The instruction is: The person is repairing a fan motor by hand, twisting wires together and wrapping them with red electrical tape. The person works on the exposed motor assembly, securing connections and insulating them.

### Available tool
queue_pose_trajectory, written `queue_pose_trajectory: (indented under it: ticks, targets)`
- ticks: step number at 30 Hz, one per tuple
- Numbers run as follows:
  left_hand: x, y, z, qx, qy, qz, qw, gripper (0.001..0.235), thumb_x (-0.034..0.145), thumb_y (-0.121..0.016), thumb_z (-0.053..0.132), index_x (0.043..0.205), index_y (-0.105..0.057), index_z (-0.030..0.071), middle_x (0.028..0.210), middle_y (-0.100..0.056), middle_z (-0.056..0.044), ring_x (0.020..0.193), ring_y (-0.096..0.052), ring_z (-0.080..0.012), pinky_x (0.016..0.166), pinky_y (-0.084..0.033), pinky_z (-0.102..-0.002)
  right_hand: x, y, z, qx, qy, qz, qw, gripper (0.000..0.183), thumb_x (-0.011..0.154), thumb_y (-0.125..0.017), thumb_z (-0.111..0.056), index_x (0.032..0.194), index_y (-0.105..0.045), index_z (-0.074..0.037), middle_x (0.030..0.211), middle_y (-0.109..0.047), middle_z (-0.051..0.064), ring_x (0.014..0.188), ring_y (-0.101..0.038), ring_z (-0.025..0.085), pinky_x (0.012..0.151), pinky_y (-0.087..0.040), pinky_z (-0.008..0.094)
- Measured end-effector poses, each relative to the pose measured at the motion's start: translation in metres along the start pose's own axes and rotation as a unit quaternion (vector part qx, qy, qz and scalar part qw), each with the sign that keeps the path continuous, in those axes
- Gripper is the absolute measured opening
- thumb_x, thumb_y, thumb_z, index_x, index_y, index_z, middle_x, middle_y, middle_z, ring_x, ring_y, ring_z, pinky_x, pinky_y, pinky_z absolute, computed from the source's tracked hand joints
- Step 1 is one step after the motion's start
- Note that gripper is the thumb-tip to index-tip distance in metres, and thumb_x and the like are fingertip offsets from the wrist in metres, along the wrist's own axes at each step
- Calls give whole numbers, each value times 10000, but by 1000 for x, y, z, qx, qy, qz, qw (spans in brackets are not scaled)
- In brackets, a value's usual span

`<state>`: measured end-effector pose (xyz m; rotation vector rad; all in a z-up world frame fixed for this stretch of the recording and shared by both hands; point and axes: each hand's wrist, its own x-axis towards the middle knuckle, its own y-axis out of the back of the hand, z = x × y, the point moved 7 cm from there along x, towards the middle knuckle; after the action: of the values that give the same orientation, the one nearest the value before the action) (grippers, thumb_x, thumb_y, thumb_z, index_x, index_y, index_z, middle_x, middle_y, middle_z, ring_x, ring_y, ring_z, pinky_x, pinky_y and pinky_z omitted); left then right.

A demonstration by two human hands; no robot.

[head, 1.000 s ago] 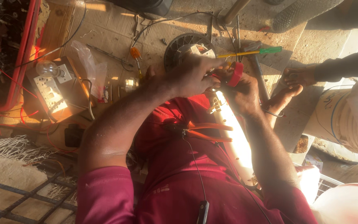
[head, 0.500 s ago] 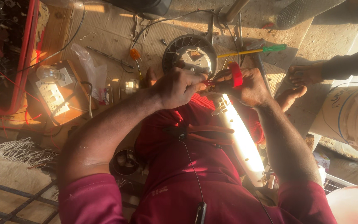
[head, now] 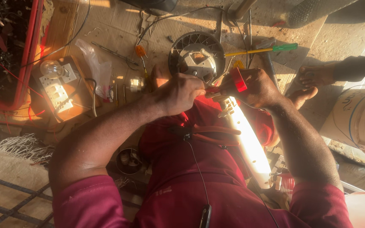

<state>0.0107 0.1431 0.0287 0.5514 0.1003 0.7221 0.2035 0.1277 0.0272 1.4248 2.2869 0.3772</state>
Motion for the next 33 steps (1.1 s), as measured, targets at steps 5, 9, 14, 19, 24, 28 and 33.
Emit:
queue_pose_trajectory:
  ticks: [5, 9, 14, 19, 24, 28, 33]
  targets:
    - [0, 5, -12, -85, 68, 35, 993, 119, 903, -725, 62, 993, -758, -9, 850, -767, -111, 721, -745, -155, 649, -604, -300, 4, 6, -6, -17, 38, -6, 999, 164, 857, -804, -134, 1013, -787, -84, 987, -779, 38, 925, -744, 153, 839, -590, 314]
    - [2, -3, -30, -113, 161, -14, 980, 143, 902, -730, 72, 1035, -762, 32, 803, -785, -96, 710, -745, -137, 672, -598, -288, 1, 5, -5, -44, 47, -1, 998, 167, 849, -817, -149, 1004, -793, -91, 984, -773, 36, 931, -740, 157, 840, -585, 319]
    - [0, -10, -42, -58, 162, -24, 985, 126, 836, -794, 78, 954, -783, 34, 802, -787, -87, 728, -763, -130, 668, -596, -290, -4, 5, -6, -35, 29, -3, 999, 192, 832, -818, -170, 1008, -787, -100, 977, -767, 35, 923, -742, 155, 822, -591, 324]
    - [4, -2, -36, -56, 119, 77, 988, 158, 800, -805, 37, 955, -782, 19, 891, -787, -97, 807, -757, -157, 713, -597, -282, 4, 8, -22, -33, -47, 24, 998, 149, 884, -782, -150, 1011, -791, -73, 950, -785, 57, 920, -738, 159, 849, -581, 319]
    - [4, -7, -38, -135, 144, 71, 978, 189, 876, -623, -31, 976, -776, 16, 927, -790, -78, 843, -760, -117, 725, -627, -268, -56, 22, -14, 262, -179, 183, 930, 374, 874, -719, -113, 1244, -662, -92, 1092, -768, 25, 1031, -720, 129, 917, -576, 283]
    - [3, -2, -27, -105, 126, 58, 985, 117, 871, -730, 0, 973, -788, 2, 859, -790, -103, 743, -734, -128, 667, -593, -290, -100, -32, 2, 119, -270, -16, 955, 314, 989, -690, -274, 1108, -771, 6, 1081, -799, 194, 1055, -762, 298, 949, -588, 406]
    - [5, 1, -25, -145, 157, 46, 976, 139, 907, -689, 22, 1028, -756, 17, 869, -786, -84, 754, -757, -125, 686, -634, -285, -76, -122, -1, 424, -178, -59, 886, 463, 784, -775, -417, 1159, -708, -154, 1067, -718, 24, 997, -708, 136, 869, -589, 345]
